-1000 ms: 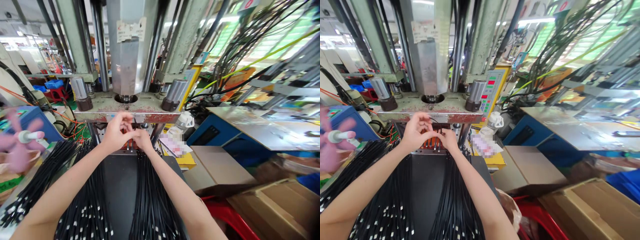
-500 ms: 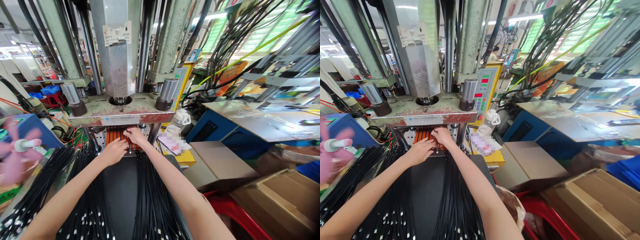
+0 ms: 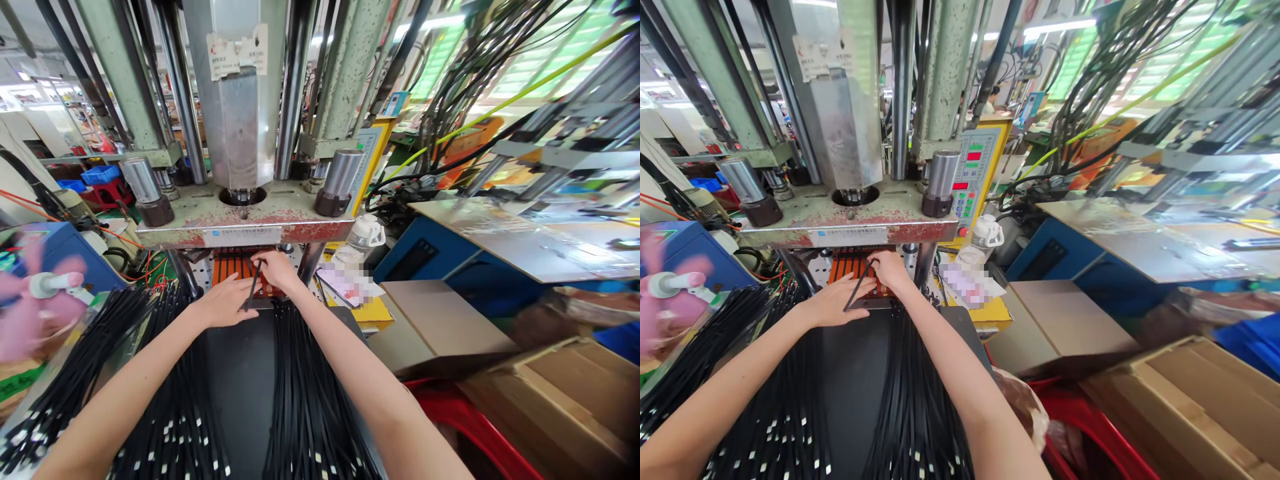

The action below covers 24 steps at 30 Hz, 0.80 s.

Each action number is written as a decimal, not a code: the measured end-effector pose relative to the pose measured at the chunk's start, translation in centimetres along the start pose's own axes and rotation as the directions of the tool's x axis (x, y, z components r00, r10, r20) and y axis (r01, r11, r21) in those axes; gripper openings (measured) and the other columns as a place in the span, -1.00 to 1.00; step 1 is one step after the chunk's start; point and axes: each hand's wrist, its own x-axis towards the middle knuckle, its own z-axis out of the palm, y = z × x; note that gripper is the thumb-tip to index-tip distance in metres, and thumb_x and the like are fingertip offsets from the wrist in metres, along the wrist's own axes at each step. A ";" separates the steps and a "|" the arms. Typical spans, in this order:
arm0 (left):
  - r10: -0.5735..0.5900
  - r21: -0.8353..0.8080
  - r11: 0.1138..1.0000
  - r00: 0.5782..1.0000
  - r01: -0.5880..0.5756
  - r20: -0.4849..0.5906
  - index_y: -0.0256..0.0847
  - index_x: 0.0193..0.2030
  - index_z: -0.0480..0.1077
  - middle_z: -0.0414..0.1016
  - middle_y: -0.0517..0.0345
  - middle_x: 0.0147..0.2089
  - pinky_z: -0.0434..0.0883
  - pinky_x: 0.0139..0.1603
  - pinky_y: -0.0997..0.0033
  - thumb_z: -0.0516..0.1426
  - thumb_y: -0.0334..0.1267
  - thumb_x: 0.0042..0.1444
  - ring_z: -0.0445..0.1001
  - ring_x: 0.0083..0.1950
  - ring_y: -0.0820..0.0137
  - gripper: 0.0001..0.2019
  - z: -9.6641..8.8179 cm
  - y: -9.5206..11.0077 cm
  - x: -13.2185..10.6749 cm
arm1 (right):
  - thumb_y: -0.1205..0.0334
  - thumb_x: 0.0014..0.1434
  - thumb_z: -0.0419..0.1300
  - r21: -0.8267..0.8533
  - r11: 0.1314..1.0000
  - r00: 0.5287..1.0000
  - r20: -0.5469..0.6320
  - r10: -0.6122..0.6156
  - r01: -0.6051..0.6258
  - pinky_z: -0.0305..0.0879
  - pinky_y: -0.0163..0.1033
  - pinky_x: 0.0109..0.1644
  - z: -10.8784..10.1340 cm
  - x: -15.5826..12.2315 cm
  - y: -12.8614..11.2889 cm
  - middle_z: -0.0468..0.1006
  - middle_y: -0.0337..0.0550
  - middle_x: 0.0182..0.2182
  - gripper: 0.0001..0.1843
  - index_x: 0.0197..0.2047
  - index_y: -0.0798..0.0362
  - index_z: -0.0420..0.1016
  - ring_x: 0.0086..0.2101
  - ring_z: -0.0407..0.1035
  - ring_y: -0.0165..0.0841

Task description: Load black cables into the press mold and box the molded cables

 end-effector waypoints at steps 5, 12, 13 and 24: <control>-0.185 -0.025 0.982 0.973 0.190 0.137 -0.09 0.39 0.02 0.00 0.07 0.44 -0.33 0.40 -0.19 -0.29 0.03 0.33 0.01 0.44 0.27 -0.44 -0.7 -1.6 3.3 | 0.39 0.23 0.05 -0.100 0.994 0.998 -0.047 0.031 -0.036 0.25 -0.23 0.09 0.2 -0.6 0.5 0.58 0.04 -0.06 -0.63 0.06 0.15 0.49 -0.03 0.44 -0.23; -0.427 -0.032 0.900 0.895 0.434 0.130 -0.11 0.38 0.06 0.03 0.06 0.43 -0.02 0.38 -0.01 -0.30 0.03 0.32 0.04 0.42 0.18 -0.42 0.1 -5.8 8.9 | 0.28 0.27 0.05 -0.305 0.942 0.990 0.035 -0.134 0.138 0.19 -0.08 0.14 0.6 -3.4 0.3 0.45 0.02 0.10 -0.69 0.01 0.08 0.50 0.10 0.28 -0.20; -0.433 -0.034 0.897 0.894 0.440 0.115 -0.14 0.37 0.09 0.07 0.02 0.41 0.02 0.37 0.02 -0.28 0.01 0.32 0.09 0.40 0.18 -0.43 0.2 -6.0 9.4 | 0.25 0.29 0.03 -0.326 0.934 0.990 0.048 -0.135 0.143 0.19 -0.04 0.14 0.7 -3.4 0.3 0.42 0.00 0.13 -0.67 0.05 0.05 0.48 0.12 0.25 -0.18; -0.325 -0.036 0.945 0.931 0.324 -0.164 -0.18 0.31 0.16 0.22 0.02 0.34 0.10 0.34 0.20 -0.29 -0.06 0.35 0.19 0.34 0.29 -0.48 0.5 -3.8 0.2 | 0.20 0.33 -0.02 -0.270 0.963 0.992 -0.127 -0.019 -0.016 0.32 -0.14 0.02 -1.0 -9.5 3.5 0.53 0.08 -0.09 -0.66 0.04 0.12 0.45 -0.07 0.43 -0.20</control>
